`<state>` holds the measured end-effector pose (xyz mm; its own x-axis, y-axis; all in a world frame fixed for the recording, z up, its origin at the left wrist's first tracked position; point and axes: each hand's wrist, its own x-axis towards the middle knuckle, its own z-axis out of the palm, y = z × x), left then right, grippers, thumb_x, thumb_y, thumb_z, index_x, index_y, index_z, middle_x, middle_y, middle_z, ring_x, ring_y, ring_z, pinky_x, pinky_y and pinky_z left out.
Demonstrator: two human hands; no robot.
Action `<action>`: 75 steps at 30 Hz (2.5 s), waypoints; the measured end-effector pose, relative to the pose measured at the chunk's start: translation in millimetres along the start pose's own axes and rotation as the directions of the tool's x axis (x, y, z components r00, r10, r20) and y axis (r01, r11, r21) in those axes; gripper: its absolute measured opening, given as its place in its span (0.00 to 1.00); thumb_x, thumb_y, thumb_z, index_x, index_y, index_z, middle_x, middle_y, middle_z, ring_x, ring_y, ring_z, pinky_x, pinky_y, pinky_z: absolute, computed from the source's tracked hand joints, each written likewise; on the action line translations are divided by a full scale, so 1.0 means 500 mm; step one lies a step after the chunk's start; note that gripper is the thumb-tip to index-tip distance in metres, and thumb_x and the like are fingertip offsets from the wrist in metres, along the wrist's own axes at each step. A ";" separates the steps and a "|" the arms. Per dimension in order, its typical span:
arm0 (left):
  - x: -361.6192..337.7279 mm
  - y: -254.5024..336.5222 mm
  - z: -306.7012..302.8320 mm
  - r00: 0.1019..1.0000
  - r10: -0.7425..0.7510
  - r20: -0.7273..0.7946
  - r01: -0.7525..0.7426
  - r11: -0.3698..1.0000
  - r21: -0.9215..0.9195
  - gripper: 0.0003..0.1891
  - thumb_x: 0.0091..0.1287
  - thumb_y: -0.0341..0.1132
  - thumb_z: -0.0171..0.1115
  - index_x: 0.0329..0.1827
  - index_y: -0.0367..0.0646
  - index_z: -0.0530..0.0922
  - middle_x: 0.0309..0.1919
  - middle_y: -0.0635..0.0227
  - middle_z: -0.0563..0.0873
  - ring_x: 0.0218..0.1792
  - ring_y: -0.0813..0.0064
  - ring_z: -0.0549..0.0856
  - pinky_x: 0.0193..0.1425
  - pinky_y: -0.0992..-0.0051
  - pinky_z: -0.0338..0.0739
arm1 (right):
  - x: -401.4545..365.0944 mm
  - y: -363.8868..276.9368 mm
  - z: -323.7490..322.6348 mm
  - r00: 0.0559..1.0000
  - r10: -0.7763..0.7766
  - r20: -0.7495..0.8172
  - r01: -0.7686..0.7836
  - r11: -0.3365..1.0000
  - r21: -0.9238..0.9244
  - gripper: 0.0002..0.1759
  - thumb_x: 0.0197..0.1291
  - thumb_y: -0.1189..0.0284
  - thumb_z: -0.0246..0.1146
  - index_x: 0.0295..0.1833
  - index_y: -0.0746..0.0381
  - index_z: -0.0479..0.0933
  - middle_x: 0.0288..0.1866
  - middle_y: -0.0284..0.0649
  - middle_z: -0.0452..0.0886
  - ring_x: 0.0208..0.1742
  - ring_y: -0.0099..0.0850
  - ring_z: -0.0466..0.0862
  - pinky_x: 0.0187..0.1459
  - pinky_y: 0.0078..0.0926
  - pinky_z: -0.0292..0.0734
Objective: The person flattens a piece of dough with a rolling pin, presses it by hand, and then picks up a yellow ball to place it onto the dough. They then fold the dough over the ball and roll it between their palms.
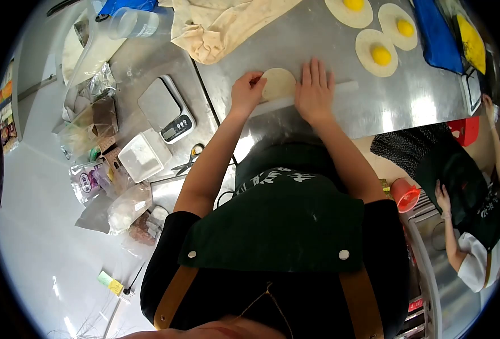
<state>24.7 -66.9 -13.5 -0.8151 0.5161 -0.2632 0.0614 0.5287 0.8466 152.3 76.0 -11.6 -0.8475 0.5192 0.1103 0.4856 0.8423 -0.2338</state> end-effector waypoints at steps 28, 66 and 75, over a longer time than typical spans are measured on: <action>-0.020 0.038 -0.041 0.974 -0.002 0.228 -0.081 0.932 0.354 0.10 0.60 0.33 0.66 0.42 0.38 0.79 0.35 0.53 0.84 0.38 0.53 0.83 0.44 0.61 0.77 | 0.004 0.078 -0.074 0.861 -0.504 0.062 0.465 0.832 0.302 0.20 0.48 0.68 0.72 0.48 0.57 0.76 0.60 0.42 0.74 0.64 0.42 0.73 0.70 0.49 0.62; -0.016 0.132 -0.050 0.947 0.146 0.286 -0.228 0.933 0.279 0.09 0.62 0.32 0.64 0.42 0.39 0.80 0.37 0.54 0.85 0.40 0.51 0.83 0.44 0.60 0.76 | -0.102 0.086 -0.060 0.917 -0.385 0.100 0.342 0.892 0.296 0.25 0.48 0.67 0.71 0.55 0.56 0.77 0.71 0.41 0.69 0.73 0.40 0.66 0.73 0.49 0.57; -0.015 0.050 -0.058 0.961 -0.045 0.273 -0.074 0.908 0.411 0.09 0.61 0.31 0.63 0.43 0.38 0.79 0.41 0.52 0.84 0.46 0.50 0.82 0.49 0.58 0.76 | -0.019 0.073 -0.094 0.876 -0.472 0.096 0.422 0.849 0.319 0.19 0.47 0.69 0.72 0.47 0.56 0.77 0.60 0.42 0.74 0.66 0.41 0.71 0.73 0.50 0.58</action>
<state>15.7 -77.0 23.0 -0.6285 0.6561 -0.4178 0.3532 0.7193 0.5982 188.1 108.8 24.3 -0.9926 0.0434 0.1138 -0.0138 0.8881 -0.4595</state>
